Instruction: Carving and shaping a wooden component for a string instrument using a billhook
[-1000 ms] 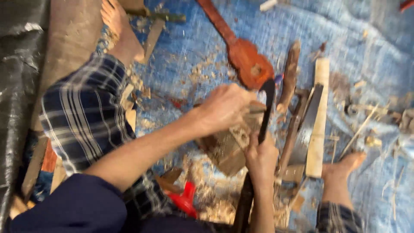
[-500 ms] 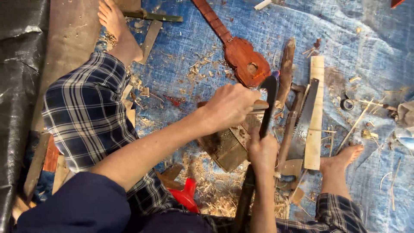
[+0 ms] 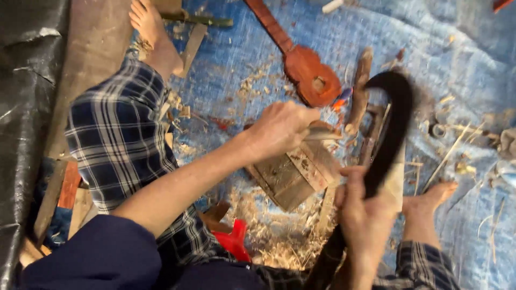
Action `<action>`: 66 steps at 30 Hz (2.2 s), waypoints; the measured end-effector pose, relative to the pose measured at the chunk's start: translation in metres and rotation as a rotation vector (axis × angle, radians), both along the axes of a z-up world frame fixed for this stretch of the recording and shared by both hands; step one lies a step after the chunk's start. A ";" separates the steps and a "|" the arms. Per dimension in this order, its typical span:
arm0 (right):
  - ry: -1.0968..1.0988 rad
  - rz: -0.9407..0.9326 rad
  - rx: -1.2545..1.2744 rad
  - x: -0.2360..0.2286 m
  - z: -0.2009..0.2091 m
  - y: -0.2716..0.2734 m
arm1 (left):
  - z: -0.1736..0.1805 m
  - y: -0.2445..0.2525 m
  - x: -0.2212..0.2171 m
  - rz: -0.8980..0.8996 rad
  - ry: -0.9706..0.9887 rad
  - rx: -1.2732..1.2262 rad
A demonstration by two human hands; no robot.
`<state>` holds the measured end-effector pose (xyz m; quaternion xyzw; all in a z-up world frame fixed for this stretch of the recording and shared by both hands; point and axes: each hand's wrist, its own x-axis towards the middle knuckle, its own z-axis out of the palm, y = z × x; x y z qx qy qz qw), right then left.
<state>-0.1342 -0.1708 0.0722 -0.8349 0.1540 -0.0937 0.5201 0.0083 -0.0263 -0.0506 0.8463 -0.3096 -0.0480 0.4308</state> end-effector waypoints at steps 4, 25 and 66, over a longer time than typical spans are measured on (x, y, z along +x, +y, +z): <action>-0.039 -0.033 -0.089 0.000 -0.088 -0.019 | 0.025 0.004 -0.008 -0.025 0.045 0.017; 0.232 0.078 -0.253 0.015 -0.173 -0.045 | 0.046 0.015 -0.015 -0.030 -0.066 0.110; 0.533 0.013 0.497 -0.055 -0.134 -0.024 | 0.013 0.020 -0.114 0.037 -0.460 -0.022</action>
